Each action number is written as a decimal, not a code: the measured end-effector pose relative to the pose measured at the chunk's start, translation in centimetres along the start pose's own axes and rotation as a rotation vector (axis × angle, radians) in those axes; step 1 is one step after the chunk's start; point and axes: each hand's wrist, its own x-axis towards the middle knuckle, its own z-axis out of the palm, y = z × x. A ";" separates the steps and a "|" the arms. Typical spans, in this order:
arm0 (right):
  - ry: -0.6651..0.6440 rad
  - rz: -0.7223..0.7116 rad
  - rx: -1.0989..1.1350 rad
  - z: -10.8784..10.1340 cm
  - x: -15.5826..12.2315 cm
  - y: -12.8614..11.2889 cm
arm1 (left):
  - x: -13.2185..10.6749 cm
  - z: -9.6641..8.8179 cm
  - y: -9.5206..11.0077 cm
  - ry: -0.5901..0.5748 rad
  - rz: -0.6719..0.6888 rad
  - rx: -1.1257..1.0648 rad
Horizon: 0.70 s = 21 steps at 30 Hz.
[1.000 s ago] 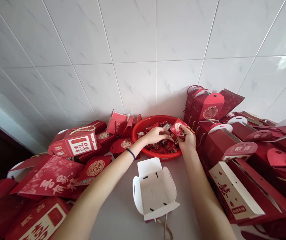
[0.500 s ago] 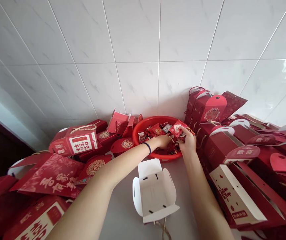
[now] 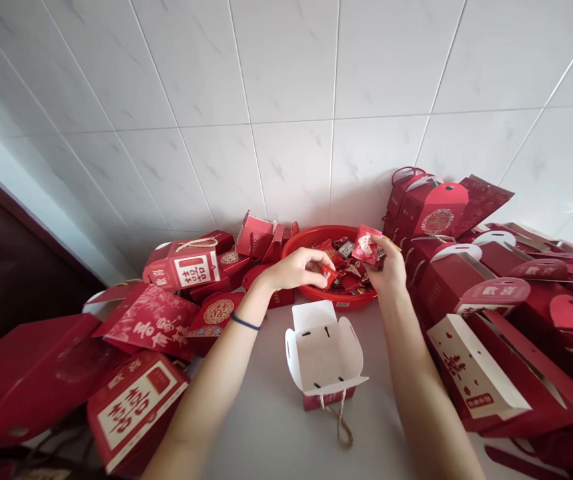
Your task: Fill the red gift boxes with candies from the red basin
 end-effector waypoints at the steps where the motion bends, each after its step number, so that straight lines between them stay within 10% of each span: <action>1: -0.017 -0.012 0.010 0.5 -0.7 -0.5 | -1.4 -0.1 0.8 -0.076 -0.005 0.007; 14: -1.171 0.010 -0.880 2.3 -8.8 -6.5 | -8.2 0.1 3.0 -0.181 -0.318 0.516; 21: -1.101 0.162 -0.955 2.9 -9.6 -5.0 | -8.4 -0.2 2.8 -0.218 -0.383 0.434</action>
